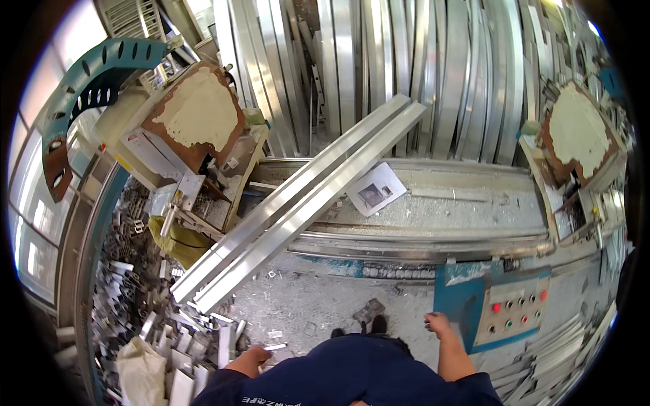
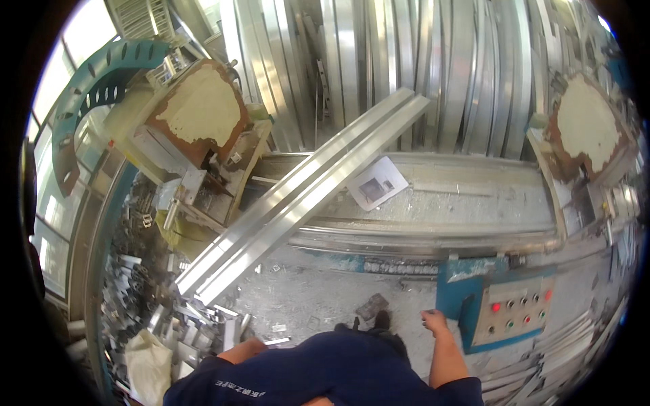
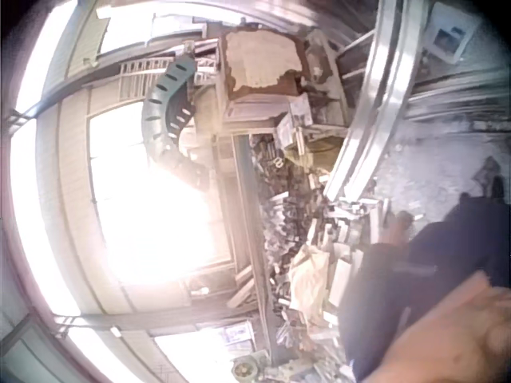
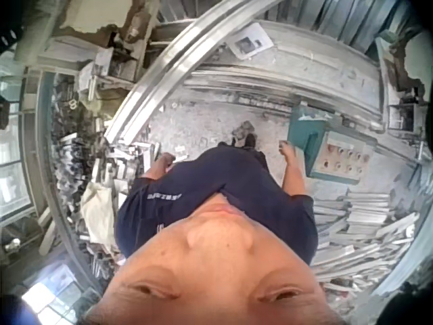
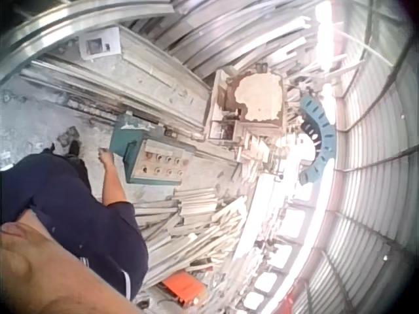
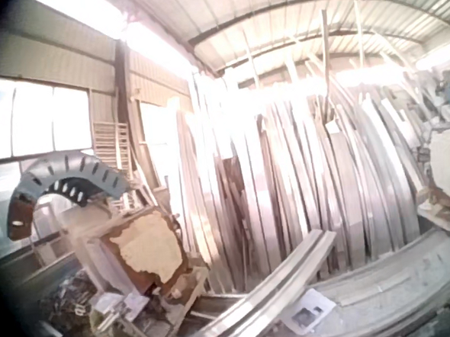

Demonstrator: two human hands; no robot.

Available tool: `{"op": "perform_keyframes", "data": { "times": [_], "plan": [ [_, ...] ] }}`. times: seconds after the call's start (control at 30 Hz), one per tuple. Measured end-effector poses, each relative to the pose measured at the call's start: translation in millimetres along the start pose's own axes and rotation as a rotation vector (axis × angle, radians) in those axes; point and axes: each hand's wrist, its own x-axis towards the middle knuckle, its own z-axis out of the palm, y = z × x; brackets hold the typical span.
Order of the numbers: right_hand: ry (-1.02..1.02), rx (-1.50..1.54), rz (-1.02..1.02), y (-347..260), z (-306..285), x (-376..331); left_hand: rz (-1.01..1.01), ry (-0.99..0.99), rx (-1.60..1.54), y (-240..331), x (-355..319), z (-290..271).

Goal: The person picks up long metal profiles from a rack, carries them across a workshop floor, and measures them with a tape measure while holding a printed document. The person places the profiles on a workbench and continues measuring.

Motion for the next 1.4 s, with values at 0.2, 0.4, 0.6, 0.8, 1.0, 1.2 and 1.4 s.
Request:
{"op": "perform_keyframes", "data": {
  "times": [0.2,0.4,0.6,0.8,1.0,1.2,1.4],
  "plan": [
    [-0.033,-0.288,0.005,35,40,-69,0.044,0.608,-0.497,76,-33,-132],
    [0.047,-0.421,-0.259,-35,60,-43,0.083,0.444,-0.494,102,-47,-130],
    [0.236,-0.241,-0.367,-124,59,32,-0.05,0.26,-0.228,109,-31,-115],
    [0.501,-0.633,-0.467,-193,33,141,-0.265,0.183,-0.418,162,-73,-165],
    [0.454,-0.862,-0.696,-214,-13,196,-0.495,0.164,-0.456,241,-131,-247],
    [0.336,-0.879,-0.616,-236,-19,253,-0.537,0.059,-0.322,235,-130,-263],
    [0.42,-0.909,-0.613,-240,-17,270,-0.586,0.038,-0.552,258,-104,-296]
  ]
}}
